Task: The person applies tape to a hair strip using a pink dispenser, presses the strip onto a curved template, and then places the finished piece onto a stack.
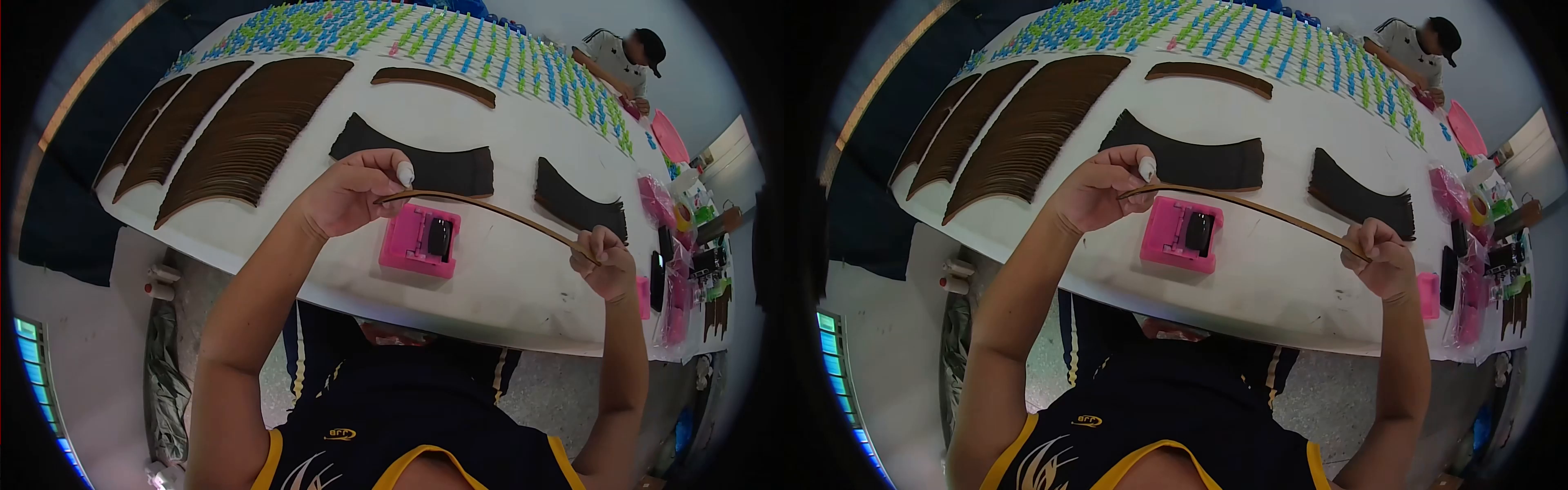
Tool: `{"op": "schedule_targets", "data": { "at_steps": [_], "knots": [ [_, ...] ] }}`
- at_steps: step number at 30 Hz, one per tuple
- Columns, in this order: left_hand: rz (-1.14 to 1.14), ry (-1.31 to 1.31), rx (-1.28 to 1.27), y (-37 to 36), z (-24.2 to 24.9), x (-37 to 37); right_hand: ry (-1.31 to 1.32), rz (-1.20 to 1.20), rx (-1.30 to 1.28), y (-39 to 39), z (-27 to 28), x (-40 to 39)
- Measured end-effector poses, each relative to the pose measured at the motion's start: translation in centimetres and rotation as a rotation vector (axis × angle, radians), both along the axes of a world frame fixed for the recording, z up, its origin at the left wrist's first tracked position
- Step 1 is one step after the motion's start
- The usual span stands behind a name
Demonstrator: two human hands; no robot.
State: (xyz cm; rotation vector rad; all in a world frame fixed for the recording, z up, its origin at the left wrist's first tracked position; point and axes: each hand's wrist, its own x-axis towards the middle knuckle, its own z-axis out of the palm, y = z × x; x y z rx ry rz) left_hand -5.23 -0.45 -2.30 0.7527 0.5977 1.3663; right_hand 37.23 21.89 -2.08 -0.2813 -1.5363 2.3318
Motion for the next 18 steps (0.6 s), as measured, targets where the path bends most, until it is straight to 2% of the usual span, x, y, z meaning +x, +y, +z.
{"op": "schedule_targets", "data": {
  "at_steps": [2,5,12,14,18],
  "knots": [
    [0.009,-0.001,0.008,-0.1,0.0,-0.1,0.153,-0.038,-0.213,-0.4,-0.7,-0.7],
    [0.009,-0.018,0.027,0.0,0.0,-0.4,0.286,-0.082,-0.339,-1.5,-0.6,-2.0],
    [-0.002,-0.05,0.05,0.2,-0.8,-1.4,0.434,-0.2,-0.307,-1.8,-1.4,-4.4],
    [0.016,-0.045,0.062,0.3,-1.0,-1.7,0.507,-0.171,-0.185,-1.2,-1.9,-5.2],
    [-0.01,-0.096,0.105,0.5,-1.5,-2.4,0.477,-0.366,-0.106,-1.4,-1.7,-7.3]
  ]
}}
